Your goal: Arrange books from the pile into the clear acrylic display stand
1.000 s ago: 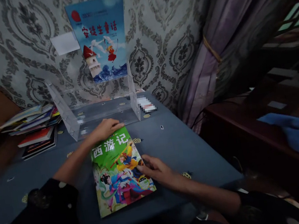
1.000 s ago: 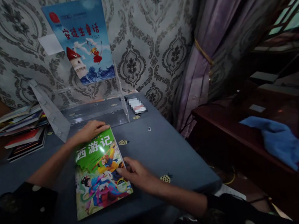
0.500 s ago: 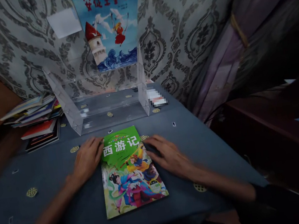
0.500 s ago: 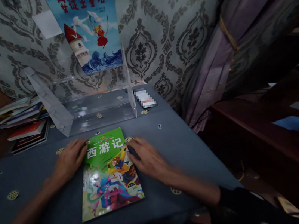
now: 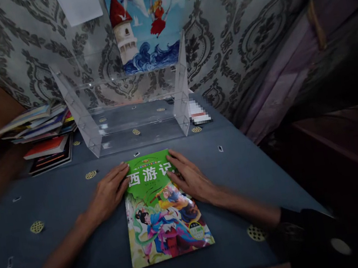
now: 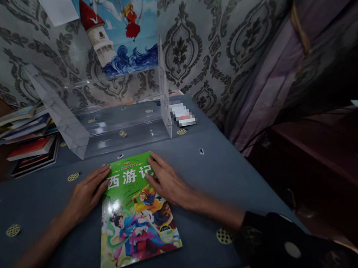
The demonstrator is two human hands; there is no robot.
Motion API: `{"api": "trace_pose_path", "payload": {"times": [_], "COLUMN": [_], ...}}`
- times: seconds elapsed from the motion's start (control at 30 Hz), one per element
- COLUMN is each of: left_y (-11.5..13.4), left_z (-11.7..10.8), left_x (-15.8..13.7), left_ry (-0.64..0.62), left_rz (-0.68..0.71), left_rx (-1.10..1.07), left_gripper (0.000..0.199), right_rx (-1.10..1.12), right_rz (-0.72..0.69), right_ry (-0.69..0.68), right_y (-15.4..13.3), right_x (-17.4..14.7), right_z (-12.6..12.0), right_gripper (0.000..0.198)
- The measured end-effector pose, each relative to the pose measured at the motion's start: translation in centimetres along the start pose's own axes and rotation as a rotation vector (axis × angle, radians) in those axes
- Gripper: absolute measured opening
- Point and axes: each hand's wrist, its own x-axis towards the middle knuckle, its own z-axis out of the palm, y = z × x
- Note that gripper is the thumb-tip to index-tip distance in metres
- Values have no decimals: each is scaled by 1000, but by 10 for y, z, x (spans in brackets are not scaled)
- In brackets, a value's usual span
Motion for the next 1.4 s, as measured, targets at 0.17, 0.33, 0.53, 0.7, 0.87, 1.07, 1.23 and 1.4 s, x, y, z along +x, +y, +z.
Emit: {"api": "trace_pose_path", "payload": {"times": [0.17,0.33,0.53,0.7,0.87,1.07,1.23,1.4], "left_y": [1,5,9,16,28,39,41,39], "left_z": [2,6,12,19,30,43,48,49], "left_x": [9,20,32,45,63,84,93,93], "left_ry": [-20,-58,-90,-97,-135,-175,-175,-172], "left_rz": [41,77,148,197,262,292,306,301], "left_rx": [4,22,2,8,12,0,-64,-85], "left_gripper": [43,44,42,42,41,39,37,38], "right_rx": [39,31,29,26,40,101,144,97], "right_rz": [-8,-12,-30,4,-1,-44,-63,-64], "right_ry": [19,10,27,-7,3,26,51,48], "right_y": [1,0,0,-3,-5,-6,-5,1], "right_x": [-2,-3,-4,-4,-4,-3,-2,-4], "right_z": [1,0,1,-1,-1,-4,-6,-7], "right_gripper": [51,52,52,53,51,60,60,56]}}
